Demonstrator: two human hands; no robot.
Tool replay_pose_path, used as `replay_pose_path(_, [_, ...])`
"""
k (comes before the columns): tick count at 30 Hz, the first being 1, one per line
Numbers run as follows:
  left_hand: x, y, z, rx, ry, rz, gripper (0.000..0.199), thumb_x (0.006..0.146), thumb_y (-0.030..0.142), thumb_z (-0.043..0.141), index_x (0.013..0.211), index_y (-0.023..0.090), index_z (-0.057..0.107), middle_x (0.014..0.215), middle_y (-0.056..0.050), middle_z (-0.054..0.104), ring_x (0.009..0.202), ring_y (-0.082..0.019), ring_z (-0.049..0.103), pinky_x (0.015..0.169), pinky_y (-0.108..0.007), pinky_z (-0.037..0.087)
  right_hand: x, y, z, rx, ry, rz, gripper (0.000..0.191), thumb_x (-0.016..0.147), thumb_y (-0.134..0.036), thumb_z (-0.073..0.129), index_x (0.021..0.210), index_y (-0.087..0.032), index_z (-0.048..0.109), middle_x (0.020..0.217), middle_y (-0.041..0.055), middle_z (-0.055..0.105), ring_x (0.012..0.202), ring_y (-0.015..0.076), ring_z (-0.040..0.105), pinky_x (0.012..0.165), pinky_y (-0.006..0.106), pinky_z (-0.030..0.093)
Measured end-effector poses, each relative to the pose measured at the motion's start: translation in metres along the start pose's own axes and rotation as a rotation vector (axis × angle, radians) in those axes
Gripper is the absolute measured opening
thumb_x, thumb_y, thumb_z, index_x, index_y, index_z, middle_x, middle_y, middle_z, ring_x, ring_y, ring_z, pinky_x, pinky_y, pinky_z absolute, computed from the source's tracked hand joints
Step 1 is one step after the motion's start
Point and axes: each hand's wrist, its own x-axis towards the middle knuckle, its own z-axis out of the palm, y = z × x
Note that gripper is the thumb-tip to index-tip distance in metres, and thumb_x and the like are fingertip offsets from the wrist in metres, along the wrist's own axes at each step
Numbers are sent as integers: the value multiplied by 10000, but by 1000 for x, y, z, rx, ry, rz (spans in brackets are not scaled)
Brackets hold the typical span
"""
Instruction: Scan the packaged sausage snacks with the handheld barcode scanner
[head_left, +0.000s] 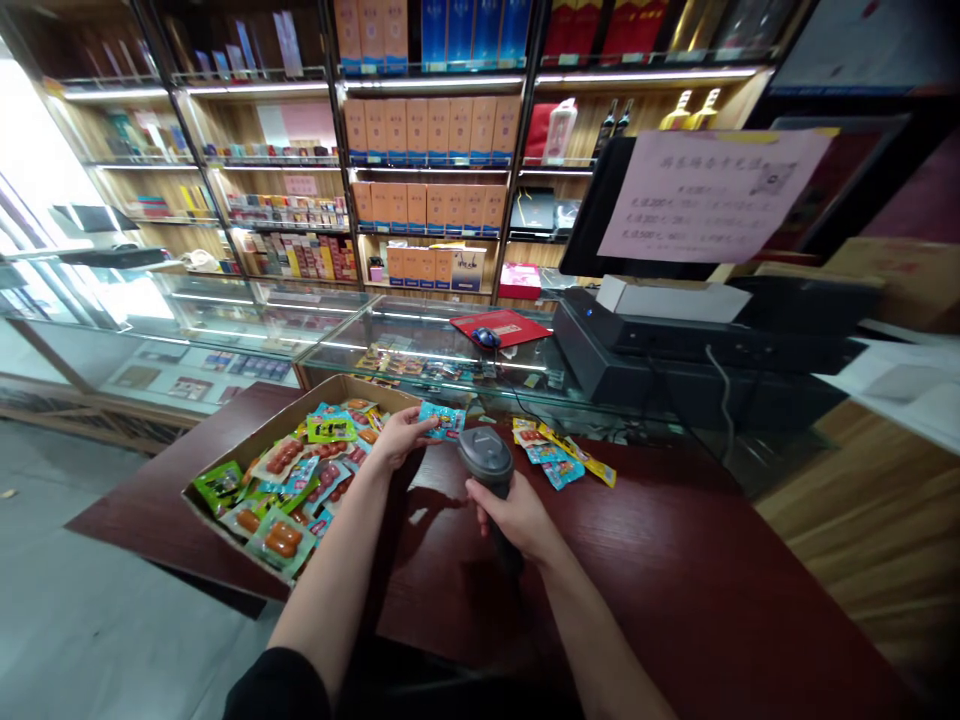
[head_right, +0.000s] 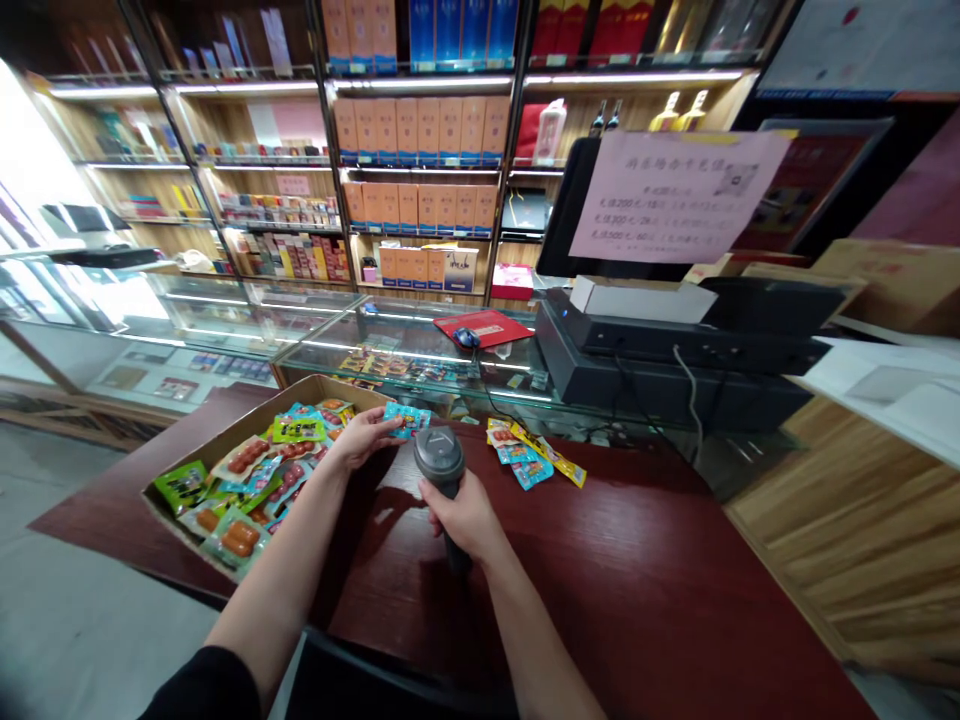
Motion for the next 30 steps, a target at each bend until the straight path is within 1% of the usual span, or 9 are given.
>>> replay_pose_path(3, [-6,6,-8,16,52,22,396,593,291,882,877,106,677,898,-91,718,770,-178,692,688,-304,601,0,-2,3,-4,-15,16,345,739,-485,679,750,-179,520,466,-42,549,379,116,506,392,232,428])
replay_pose_path(5, [-12,14,-17,26,120,41,379,589,294,883,843,107,671,851,-80,717,737,-172,691,679,-301,601,2,-2,7,-13,-41,23,352,734,-490,682,742,-178,519,470,-42,549,377,115,505,393,234,426])
replay_pose_path(8, [-25,30,-38,25,231,91,384,564,299,893,807,113,661,798,-63,713,701,-164,686,658,-289,597,5,-4,17,-15,-73,35,365,720,-503,688,725,-182,513,471,-43,547,371,111,499,387,232,416])
replay_pose_path(12, [-48,52,-68,45,341,164,414,557,321,891,835,120,660,793,-53,711,686,-160,682,621,-262,577,9,-8,35,-28,-128,35,364,722,-501,684,701,-187,503,467,-37,549,369,109,504,395,228,415])
replay_pose_path(18, [-78,69,-105,22,440,229,474,516,335,905,844,117,641,792,-56,713,664,-159,675,603,-263,561,13,-11,59,-35,-202,7,358,736,-510,674,726,-185,522,467,-37,556,374,121,520,399,229,414])
replay_pose_path(21, [-88,73,-117,12,483,238,513,486,346,915,856,120,640,800,-63,718,673,-165,679,596,-258,554,15,-11,69,-40,-221,-9,367,746,-521,667,724,-181,531,479,-34,557,380,120,521,399,231,419])
replay_pose_path(25, [-99,79,-128,109,538,244,552,497,394,903,913,122,663,838,-85,725,668,-161,670,554,-230,521,15,-14,81,-54,-235,-14,363,746,-509,671,723,-179,523,490,-33,558,388,113,514,403,228,419])
replay_pose_path(28, [-106,85,-132,172,572,273,545,532,432,879,938,122,689,876,-95,722,713,-155,664,579,-217,512,14,-17,87,-66,-242,-3,357,732,-499,682,735,-179,527,487,-36,554,392,117,517,402,231,424])
replay_pose_path(30, [-108,89,-132,184,567,281,540,535,437,876,938,124,697,886,-92,718,740,-159,663,614,-227,520,14,-19,89,-68,-249,-9,355,729,-498,684,735,-178,531,485,-36,555,394,118,520,405,232,427])
